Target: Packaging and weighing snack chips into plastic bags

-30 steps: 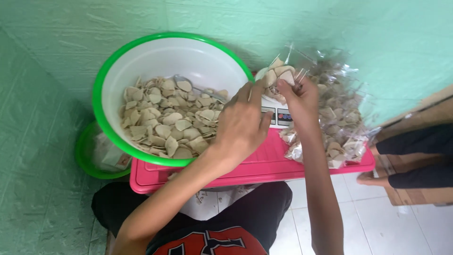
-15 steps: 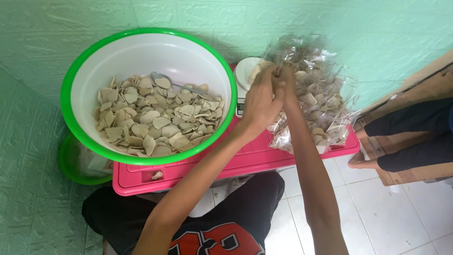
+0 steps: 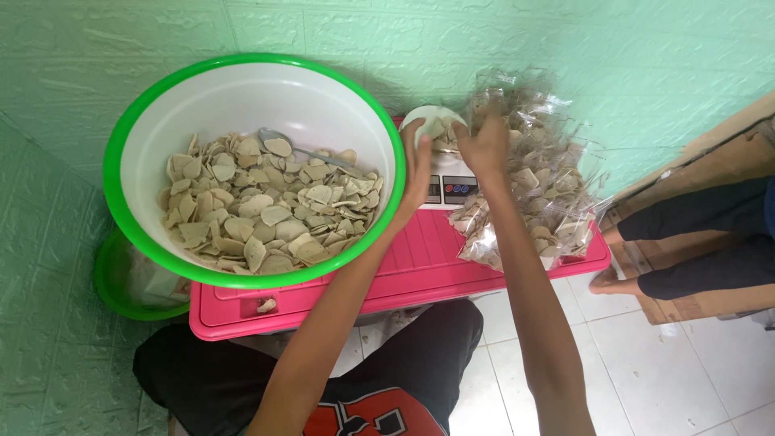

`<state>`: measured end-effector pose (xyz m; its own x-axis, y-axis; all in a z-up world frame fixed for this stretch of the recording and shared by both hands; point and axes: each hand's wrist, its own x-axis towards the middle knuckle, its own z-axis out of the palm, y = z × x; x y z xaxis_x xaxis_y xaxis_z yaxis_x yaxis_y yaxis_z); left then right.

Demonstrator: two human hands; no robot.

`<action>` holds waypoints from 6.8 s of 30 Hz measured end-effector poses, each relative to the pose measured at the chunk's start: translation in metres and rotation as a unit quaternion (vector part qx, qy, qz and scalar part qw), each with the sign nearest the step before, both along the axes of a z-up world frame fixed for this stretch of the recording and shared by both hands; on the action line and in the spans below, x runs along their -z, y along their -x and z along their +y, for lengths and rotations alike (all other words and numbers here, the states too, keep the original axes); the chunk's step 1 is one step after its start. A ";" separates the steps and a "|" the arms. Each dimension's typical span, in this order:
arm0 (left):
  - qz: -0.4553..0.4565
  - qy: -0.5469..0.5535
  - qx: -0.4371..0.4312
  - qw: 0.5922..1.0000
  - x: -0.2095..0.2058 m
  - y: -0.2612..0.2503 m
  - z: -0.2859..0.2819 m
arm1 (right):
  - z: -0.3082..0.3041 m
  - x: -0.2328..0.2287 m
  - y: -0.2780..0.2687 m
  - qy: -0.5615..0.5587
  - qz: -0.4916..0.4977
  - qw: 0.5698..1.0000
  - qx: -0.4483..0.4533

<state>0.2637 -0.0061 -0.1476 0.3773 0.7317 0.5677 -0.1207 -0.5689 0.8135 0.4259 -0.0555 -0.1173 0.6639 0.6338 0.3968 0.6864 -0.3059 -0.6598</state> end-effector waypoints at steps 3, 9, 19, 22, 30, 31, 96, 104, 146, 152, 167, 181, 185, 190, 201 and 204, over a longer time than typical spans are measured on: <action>0.019 0.038 -0.025 0.999 0.003 0.003 0.001 | -0.008 -0.022 0.016 -0.003 0.014 1.000 -0.014; 0.061 -0.052 -0.087 0.993 -0.010 0.022 -0.005 | -0.011 -0.031 0.017 -0.009 0.025 0.999 -0.029; 0.066 -0.132 -0.130 0.980 -0.010 0.040 -0.007 | -0.010 -0.039 0.017 0.013 0.025 1.000 -0.003; 0.069 -0.160 -0.145 0.974 -0.011 0.045 -0.008 | -0.010 -0.037 0.017 0.010 0.022 1.000 -0.003; 0.065 -0.250 -0.191 0.947 -0.026 0.051 -0.009 | -0.002 -0.034 0.014 0.013 0.028 0.999 0.016; 0.065 -0.250 -0.191 0.947 -0.027 0.052 -0.009 | -0.001 -0.031 0.011 0.013 0.028 0.999 0.016; 0.007 0.022 -0.008 1.000 -0.060 0.052 -0.017 | -0.011 -0.023 0.027 0.076 -0.013 0.997 -0.021; 0.026 0.034 -0.006 0.999 -0.077 0.058 -0.012 | -0.006 -0.023 0.029 0.099 -0.016 0.995 0.026; 0.016 -0.292 -0.072 0.954 0.008 0.035 0.027 | -0.018 -0.034 0.039 0.099 -0.029 0.992 0.074; -0.007 0.011 0.025 1.000 -0.031 0.042 -0.003 | -0.021 -0.035 0.043 0.054 -0.041 0.996 0.050; 0.012 -0.018 -0.013 1.000 -0.020 0.033 -0.003 | -0.020 -0.047 0.051 0.055 -0.041 0.997 0.034; 0.042 -0.056 -0.056 0.996 -0.019 0.032 -0.006 | 0.006 -0.012 0.010 0.055 -0.079 0.995 0.039; 0.045 -0.047 -0.046 0.997 -0.029 0.032 -0.002 | 0.008 -0.007 0.007 0.043 -0.072 0.995 0.049; 0.060 -0.107 -0.078 0.989 -0.032 0.036 -0.005 | -0.005 -0.014 0.024 -0.023 -0.047 0.999 0.016; -0.098 0.090 0.169 0.977 0.005 -0.004 -0.007 | -0.058 -0.062 0.075 -0.172 0.007 0.985 -0.008; -0.111 0.155 0.229 0.955 0.014 -0.018 -0.009 | -0.075 -0.060 0.085 -0.202 0.059 0.977 -0.022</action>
